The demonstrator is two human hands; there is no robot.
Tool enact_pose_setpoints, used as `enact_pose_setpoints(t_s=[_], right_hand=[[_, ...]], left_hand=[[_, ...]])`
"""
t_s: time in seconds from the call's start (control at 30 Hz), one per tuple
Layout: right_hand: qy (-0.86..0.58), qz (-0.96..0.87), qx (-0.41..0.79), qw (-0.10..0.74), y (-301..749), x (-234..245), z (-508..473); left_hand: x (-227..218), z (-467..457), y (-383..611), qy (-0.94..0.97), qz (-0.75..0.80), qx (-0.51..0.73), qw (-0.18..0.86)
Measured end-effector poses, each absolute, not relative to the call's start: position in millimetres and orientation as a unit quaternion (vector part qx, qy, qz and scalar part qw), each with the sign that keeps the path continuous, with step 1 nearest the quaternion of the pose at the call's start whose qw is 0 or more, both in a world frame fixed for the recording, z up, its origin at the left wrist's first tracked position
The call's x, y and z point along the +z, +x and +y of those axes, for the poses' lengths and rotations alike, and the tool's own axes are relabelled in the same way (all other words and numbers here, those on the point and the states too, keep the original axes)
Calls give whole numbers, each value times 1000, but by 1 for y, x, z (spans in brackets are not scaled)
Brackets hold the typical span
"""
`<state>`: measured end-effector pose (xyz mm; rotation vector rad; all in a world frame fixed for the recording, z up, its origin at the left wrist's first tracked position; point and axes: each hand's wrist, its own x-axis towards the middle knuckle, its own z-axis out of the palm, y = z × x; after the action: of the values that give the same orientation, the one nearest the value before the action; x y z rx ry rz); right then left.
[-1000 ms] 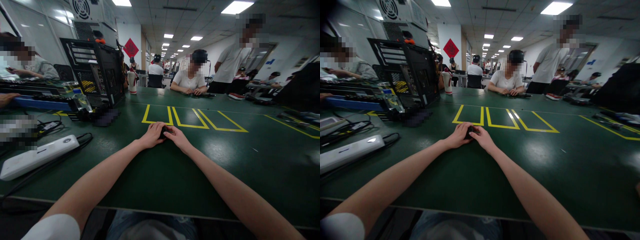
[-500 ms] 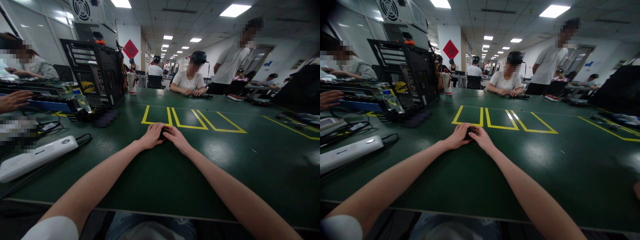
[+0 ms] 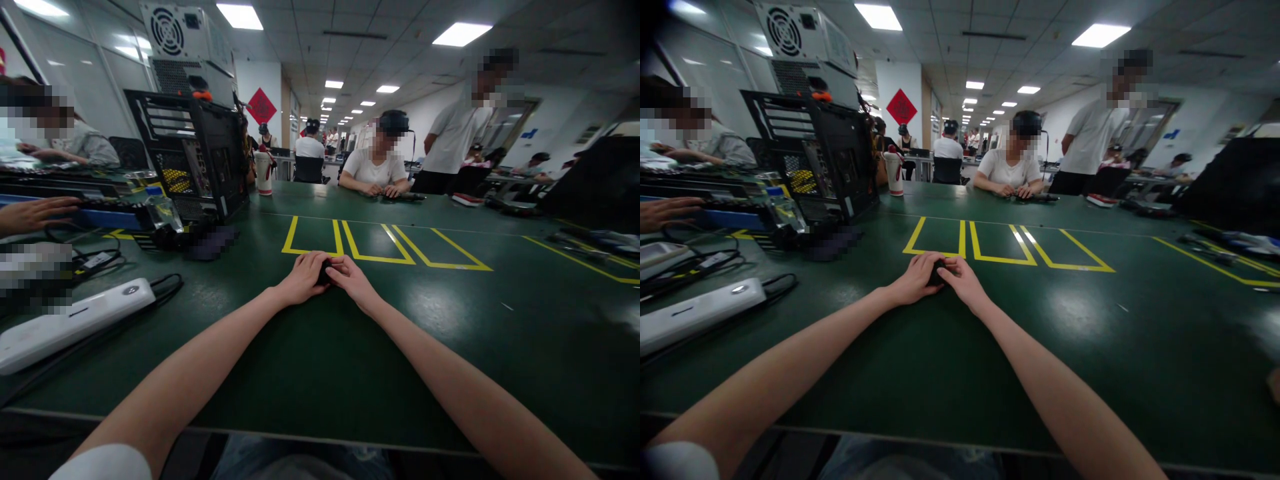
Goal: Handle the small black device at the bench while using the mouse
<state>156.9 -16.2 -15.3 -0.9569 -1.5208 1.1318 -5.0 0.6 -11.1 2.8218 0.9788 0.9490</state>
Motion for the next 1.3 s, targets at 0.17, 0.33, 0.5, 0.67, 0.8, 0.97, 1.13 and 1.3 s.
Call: enact_pose_setpoints(t_s=[0.17,0.33,0.5,0.67,0.8,0.97,1.13,1.3], right_hand=[[-397,-623,472,481,156,-15,-16],[-407,-623,461,483,157,-12,-16],[-370,-619,495,485,157,-10,-18],[-374,-625,477,491,155,-7,-22],[-402,-611,473,492,154,-8,-21],[-424,-600,485,475,154,-10,-18],[-360,-624,494,488,156,-11,-18],[-381,-621,477,491,156,-12,-20]], left_hand=[[-10,-1,-6,901,314,298,10],[-10,-1,-5,899,317,301,10],[-9,-2,-5,900,318,296,18],[-9,-1,-5,900,315,301,16],[-10,-1,-4,900,313,304,6],[-10,-1,-5,900,318,298,-1],[-9,-1,-6,901,317,295,11],[-10,0,-5,901,314,300,8]])
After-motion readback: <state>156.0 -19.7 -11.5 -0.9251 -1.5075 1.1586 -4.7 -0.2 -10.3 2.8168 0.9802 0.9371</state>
